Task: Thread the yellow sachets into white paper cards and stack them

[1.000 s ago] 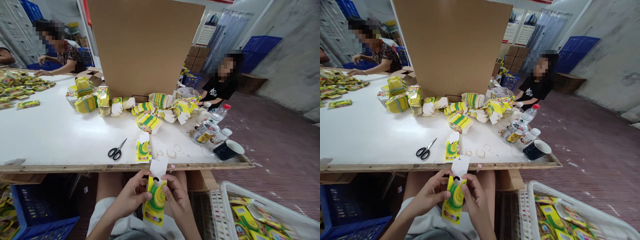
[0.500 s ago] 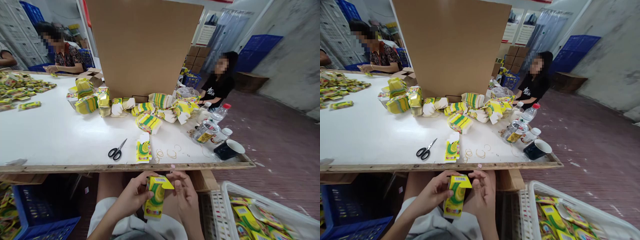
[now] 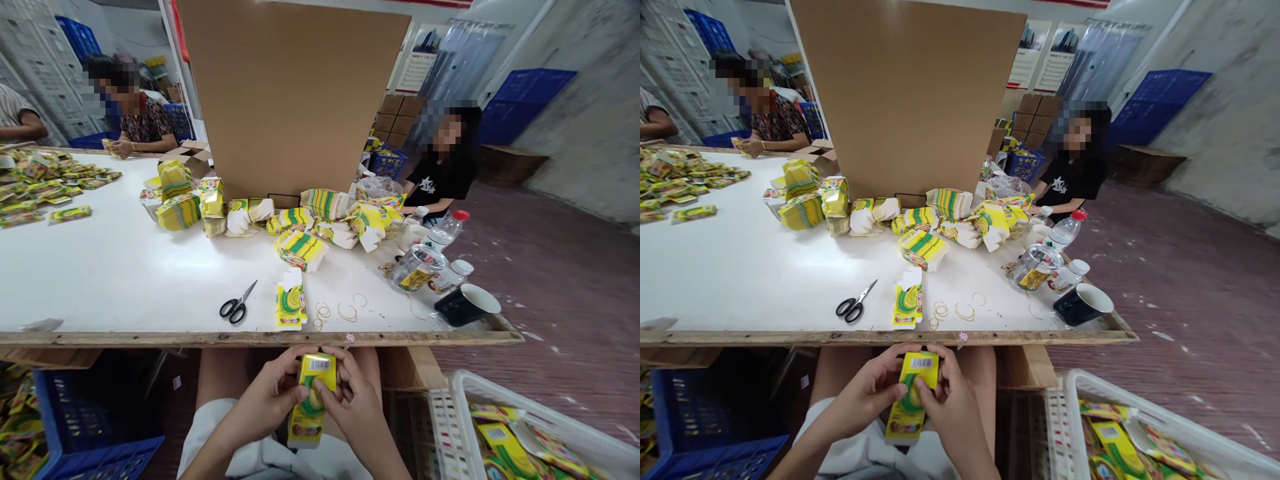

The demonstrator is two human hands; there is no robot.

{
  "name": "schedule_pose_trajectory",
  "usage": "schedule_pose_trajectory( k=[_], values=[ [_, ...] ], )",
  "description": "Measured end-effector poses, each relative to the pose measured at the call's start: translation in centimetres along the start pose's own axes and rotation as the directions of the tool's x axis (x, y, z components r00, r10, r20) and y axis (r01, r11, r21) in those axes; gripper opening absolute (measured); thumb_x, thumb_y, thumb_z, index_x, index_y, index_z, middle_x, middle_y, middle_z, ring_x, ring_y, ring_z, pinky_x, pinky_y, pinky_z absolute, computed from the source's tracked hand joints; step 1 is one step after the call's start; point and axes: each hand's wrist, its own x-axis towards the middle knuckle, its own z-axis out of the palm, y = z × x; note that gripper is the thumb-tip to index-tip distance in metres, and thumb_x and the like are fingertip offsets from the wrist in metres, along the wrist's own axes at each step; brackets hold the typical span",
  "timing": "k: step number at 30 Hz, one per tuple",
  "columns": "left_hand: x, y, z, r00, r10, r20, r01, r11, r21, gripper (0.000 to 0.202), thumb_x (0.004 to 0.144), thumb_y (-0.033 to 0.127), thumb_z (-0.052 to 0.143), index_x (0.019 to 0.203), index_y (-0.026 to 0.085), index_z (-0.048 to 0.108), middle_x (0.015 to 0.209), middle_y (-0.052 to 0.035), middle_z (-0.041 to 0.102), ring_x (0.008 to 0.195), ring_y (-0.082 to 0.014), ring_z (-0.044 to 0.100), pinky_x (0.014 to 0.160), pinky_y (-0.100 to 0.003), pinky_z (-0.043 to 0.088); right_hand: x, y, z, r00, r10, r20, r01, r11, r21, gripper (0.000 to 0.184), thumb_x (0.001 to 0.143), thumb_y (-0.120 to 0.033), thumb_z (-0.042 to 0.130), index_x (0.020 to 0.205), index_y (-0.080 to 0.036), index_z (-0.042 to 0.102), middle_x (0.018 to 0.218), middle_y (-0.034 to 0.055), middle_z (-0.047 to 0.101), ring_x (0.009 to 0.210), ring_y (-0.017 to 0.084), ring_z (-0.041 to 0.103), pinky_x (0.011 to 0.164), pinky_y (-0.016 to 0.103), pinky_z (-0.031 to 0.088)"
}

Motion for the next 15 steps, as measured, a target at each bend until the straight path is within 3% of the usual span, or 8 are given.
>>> schedule_pose_trajectory(
  k=[4,7,10,12,15],
  values=[
    [0.1,0.3,0.3,0.999,0.023,-0.023,-0.022,0.999,0.046,0.049,0.090,0.026,0.060,0.138,0.022,0.050,0.124,-0.0143,0.065,0.113,-0.0271,0.063,0.099,-0.039,0.046,0.0,-0.3,0.3,0.998,0.023,-0.055,-0.022,1.000,0.011,0.037,0.084,-0.036,0.063,0.118,-0.022,0.058,0.060,-0.0063,0.053,0.049,0.013,0.045,0.048,0.022,0.037],
    [0.2,0.6,0.1,0.998,0.029,-0.053,-0.028,1.000,0.008,0.047,0.087,0.028,0.064,0.133,0.022,0.055,0.123,-0.0139,0.066,0.112,-0.0270,0.062,0.097,-0.037,0.047,0.1,-0.8,-0.1,0.996,0.002,-0.093,0.003,0.999,0.049,0.040,0.082,-0.037,0.067,0.119,-0.021,0.063,0.058,-0.0054,0.055,0.050,0.013,0.050,0.048,0.022,0.042],
    [0.3,0.8,0.1,0.998,-0.018,-0.059,0.009,0.989,-0.150,0.049,0.081,0.031,0.072,0.127,0.020,0.058,0.109,-0.0123,0.071,0.098,-0.0250,0.068,0.084,-0.033,0.051,0.1,-1.2,-0.7,0.995,-0.063,-0.079,0.073,0.988,0.133,0.037,0.083,-0.037,0.068,0.117,-0.023,0.069,0.089,0.0062,0.071,0.079,0.020,0.067,0.067,0.028,0.055],
    [0.5,0.7,0.6,0.998,-0.037,-0.050,0.026,0.977,-0.214,0.050,0.078,0.030,0.076,0.124,0.019,0.059,0.101,-0.0109,0.073,0.090,-0.0233,0.069,0.078,-0.030,0.052,0.0,-1.2,-0.8,0.992,-0.078,-0.101,0.098,0.974,0.205,0.031,0.084,-0.037,0.068,0.112,-0.025,0.072,0.109,0.0099,0.072,0.098,0.025,0.068,0.081,0.033,0.057],
    [0.9,0.0,2.0,0.999,-0.003,-0.033,-0.005,0.973,-0.229,0.045,0.078,0.027,0.076,0.120,0.019,0.062,0.104,-0.0109,0.072,0.094,-0.0232,0.068,0.080,-0.030,0.051,-0.3,-0.7,-0.9,0.981,-0.051,-0.185,0.099,0.961,0.257,0.027,0.083,-0.040,0.069,0.104,-0.024,0.074,0.108,0.0108,0.074,0.096,0.026,0.070,0.082,0.035,0.059]
  ],
)
